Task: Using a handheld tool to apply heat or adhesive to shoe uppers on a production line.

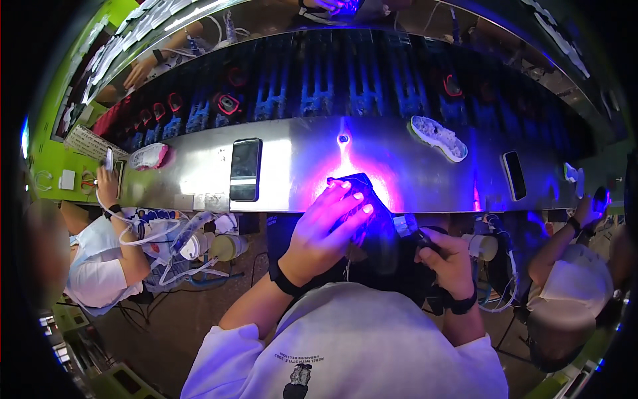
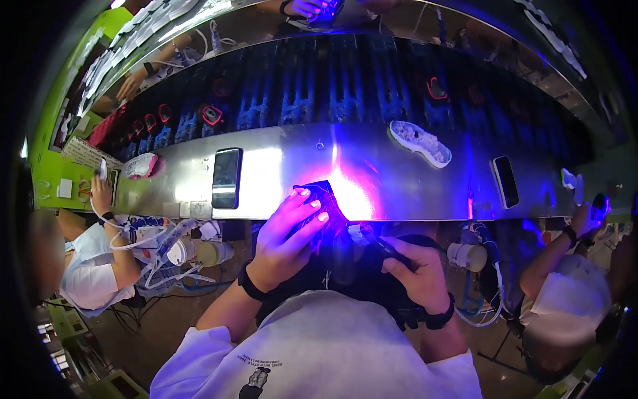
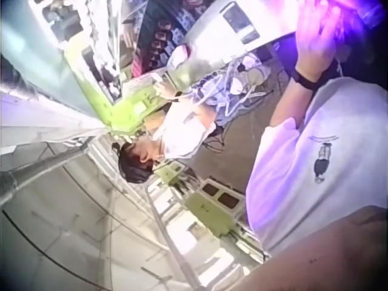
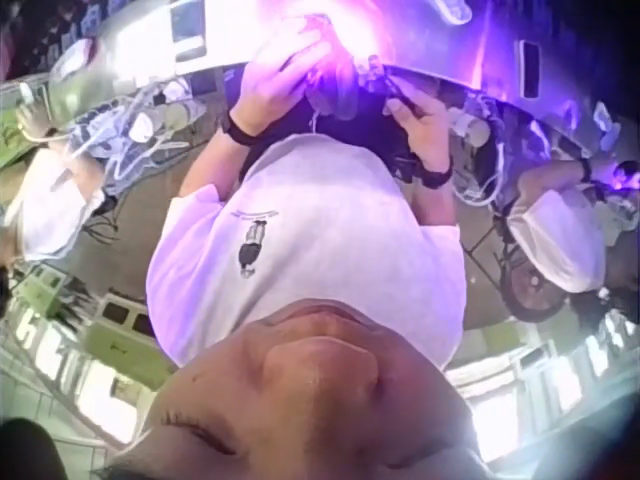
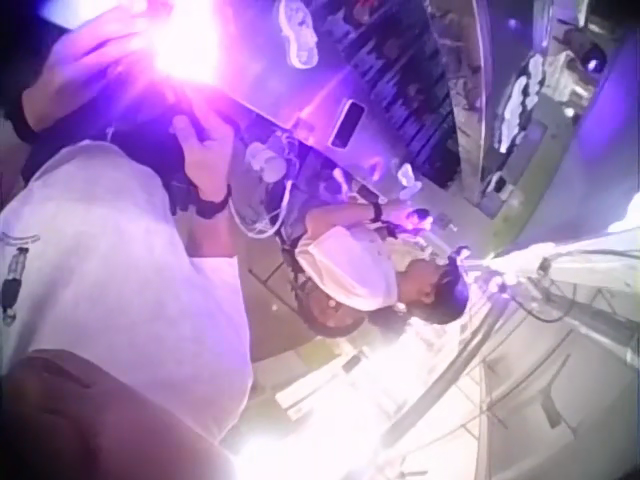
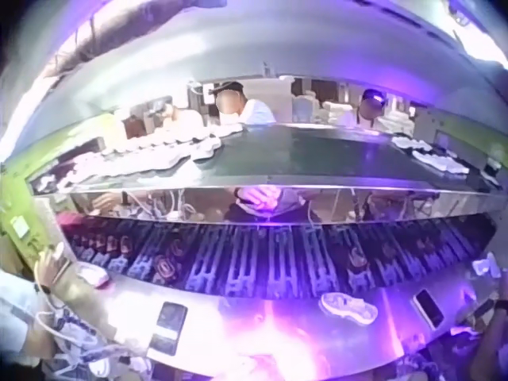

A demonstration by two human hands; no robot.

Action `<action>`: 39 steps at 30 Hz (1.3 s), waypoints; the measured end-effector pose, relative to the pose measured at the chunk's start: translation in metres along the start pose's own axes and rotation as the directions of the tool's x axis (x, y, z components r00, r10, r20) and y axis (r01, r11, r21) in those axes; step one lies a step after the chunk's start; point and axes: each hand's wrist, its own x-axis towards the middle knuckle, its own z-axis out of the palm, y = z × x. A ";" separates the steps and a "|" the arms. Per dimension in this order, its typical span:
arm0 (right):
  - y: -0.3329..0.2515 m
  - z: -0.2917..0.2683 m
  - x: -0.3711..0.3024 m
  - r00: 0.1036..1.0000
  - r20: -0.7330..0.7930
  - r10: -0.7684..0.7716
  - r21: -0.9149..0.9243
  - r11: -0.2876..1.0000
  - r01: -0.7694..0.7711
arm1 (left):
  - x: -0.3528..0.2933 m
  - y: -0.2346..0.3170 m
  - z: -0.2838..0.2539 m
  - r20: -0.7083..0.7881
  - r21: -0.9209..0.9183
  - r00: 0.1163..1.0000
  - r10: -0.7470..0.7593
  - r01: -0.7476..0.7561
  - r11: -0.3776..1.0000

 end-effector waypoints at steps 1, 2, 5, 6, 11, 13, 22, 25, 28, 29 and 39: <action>0.000 0.000 -0.001 0.999 0.024 0.037 -0.005 0.999 -0.036 | -0.002 0.000 0.001 -0.006 0.000 0.999 -0.032 0.032 0.999; 0.000 0.001 -0.002 0.996 0.044 0.077 -0.010 0.997 -0.076 | -0.001 0.001 0.000 -0.009 0.001 0.999 -0.033 0.033 0.999; -0.002 0.004 -0.004 0.993 0.070 0.090 0.034 0.995 -0.092 | -0.001 0.007 -0.004 -0.020 -0.003 0.992 -0.121 0.121 0.993; -0.001 0.007 -0.006 0.993 0.074 0.091 0.033 0.995 -0.094 | -0.002 0.008 -0.006 0.002 -0.020 0.984 -0.179 0.179 0.984; 0.007 0.014 -0.021 0.993 -0.020 0.119 -0.020 0.993 -0.119 | -0.007 0.011 -0.005 0.012 -0.004 0.959 -0.283 0.283 0.959; 0.012 0.018 -0.024 0.997 -0.047 0.066 -0.039 0.997 -0.068 | -0.007 0.012 -0.005 0.030 0.026 0.952 -0.304 0.303 0.953; -0.004 0.011 -0.017 0.975 -0.051 -0.215 -0.526 0.836 0.157 | -0.006 0.013 -0.015 0.219 -0.009 0.843 -0.492 0.506 0.862; -0.018 0.006 -0.010 0.960 0.030 -0.278 -0.622 0.747 0.236 | -0.001 0.013 -0.022 0.268 -0.064 0.835 -0.480 0.513 0.856; -0.025 0.003 -0.002 0.972 0.054 -0.228 -0.644 0.736 0.208 | -0.004 0.004 -0.022 0.298 -0.163 0.846 -0.442 0.501 0.850; -0.025 0.002 0.001 0.969 0.059 -0.241 -0.647 0.730 0.222 | -0.003 0.002 -0.021 0.293 -0.159 0.845 -0.448 0.505 0.848; 0.004 0.003 0.006 0.998 -0.054 0.027 -0.045 0.999 -0.030 | 0.000 0.015 -0.013 0.501 -0.410 0.725 -0.473 0.680 0.608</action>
